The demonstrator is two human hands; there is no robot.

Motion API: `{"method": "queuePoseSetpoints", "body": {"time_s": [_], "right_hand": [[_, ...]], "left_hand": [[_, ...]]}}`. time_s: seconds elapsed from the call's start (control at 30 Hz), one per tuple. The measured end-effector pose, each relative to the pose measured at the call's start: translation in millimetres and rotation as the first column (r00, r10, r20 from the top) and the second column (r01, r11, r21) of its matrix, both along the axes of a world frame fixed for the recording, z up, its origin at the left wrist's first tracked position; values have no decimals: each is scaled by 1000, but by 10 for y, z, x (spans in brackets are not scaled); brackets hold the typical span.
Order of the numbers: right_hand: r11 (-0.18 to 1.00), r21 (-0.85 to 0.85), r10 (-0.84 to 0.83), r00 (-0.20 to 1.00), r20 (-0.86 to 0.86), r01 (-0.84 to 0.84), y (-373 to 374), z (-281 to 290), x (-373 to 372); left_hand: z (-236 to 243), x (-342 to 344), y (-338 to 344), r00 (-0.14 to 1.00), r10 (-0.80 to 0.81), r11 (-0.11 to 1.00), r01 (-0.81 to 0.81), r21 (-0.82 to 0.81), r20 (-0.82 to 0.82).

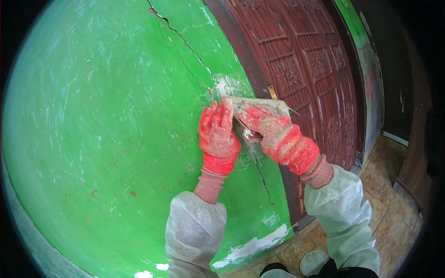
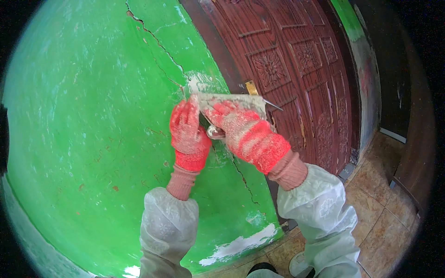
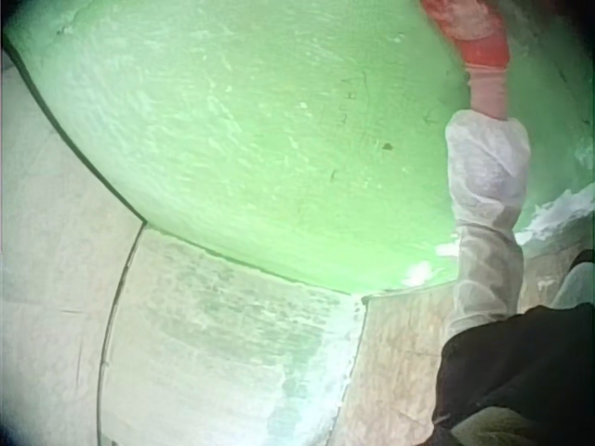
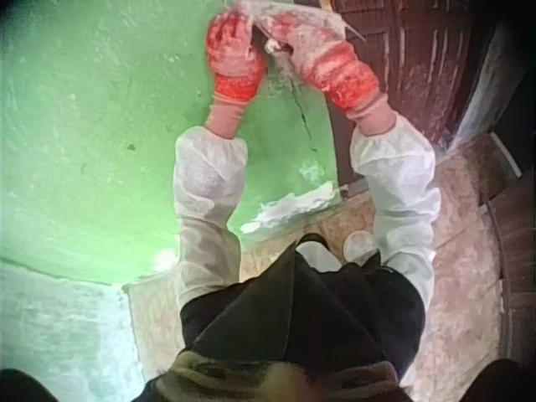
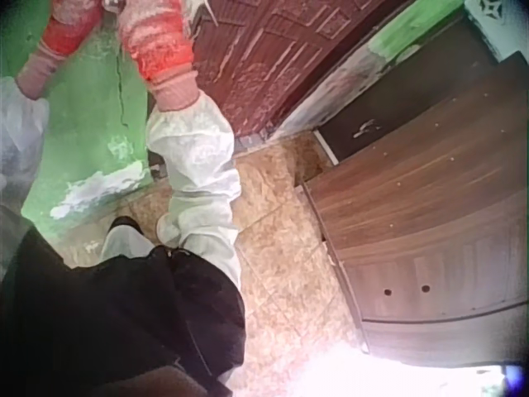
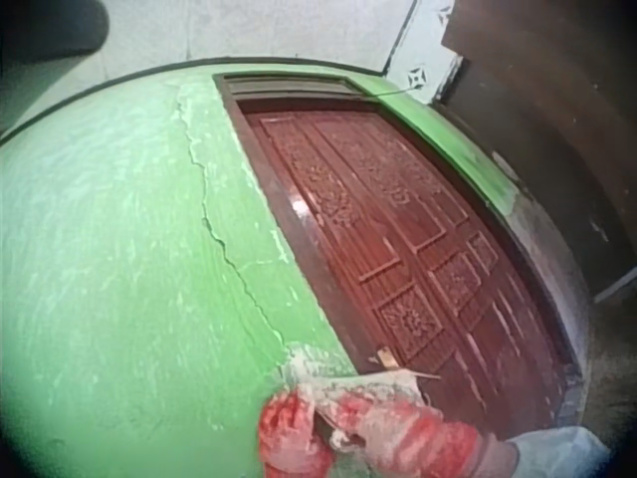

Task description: The person applies white plaster to a large crack in a green wall using a handheld metal spreader. They repeatedly dip the spreader into a white bucket on the floor to collect more material and then smooth it over the damaged area.

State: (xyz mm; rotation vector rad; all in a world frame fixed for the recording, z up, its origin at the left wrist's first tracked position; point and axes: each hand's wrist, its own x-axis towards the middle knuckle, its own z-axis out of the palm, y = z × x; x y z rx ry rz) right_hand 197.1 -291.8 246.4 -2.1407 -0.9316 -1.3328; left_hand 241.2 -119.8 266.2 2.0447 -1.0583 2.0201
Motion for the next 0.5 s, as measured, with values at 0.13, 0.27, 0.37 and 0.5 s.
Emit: {"method": "queuePoseSetpoints", "body": {"time_s": [0.13, 0.27, 0.37, 0.5], "right_hand": [[954, -134, -267, 963, 11, 267, 61, 109, 221], [838, -397, -410, 912, -6, 375, 154, 213, 92], [775, -483, -473, 881, -15, 408, 141, 190, 109], [780, -510, -423, 906, -2, 363, 121, 201, 91]], "left_hand": [[261, 5, 11, 993, 106, 992, -109, 63, 51], [180, -27, 102, 975, 216, 961, -221, 164, 47], [18, -2, 116, 952, 305, 916, -299, 268, 20], [-86, 23, 125, 959, 284, 931, -278, 237, 9]]}}
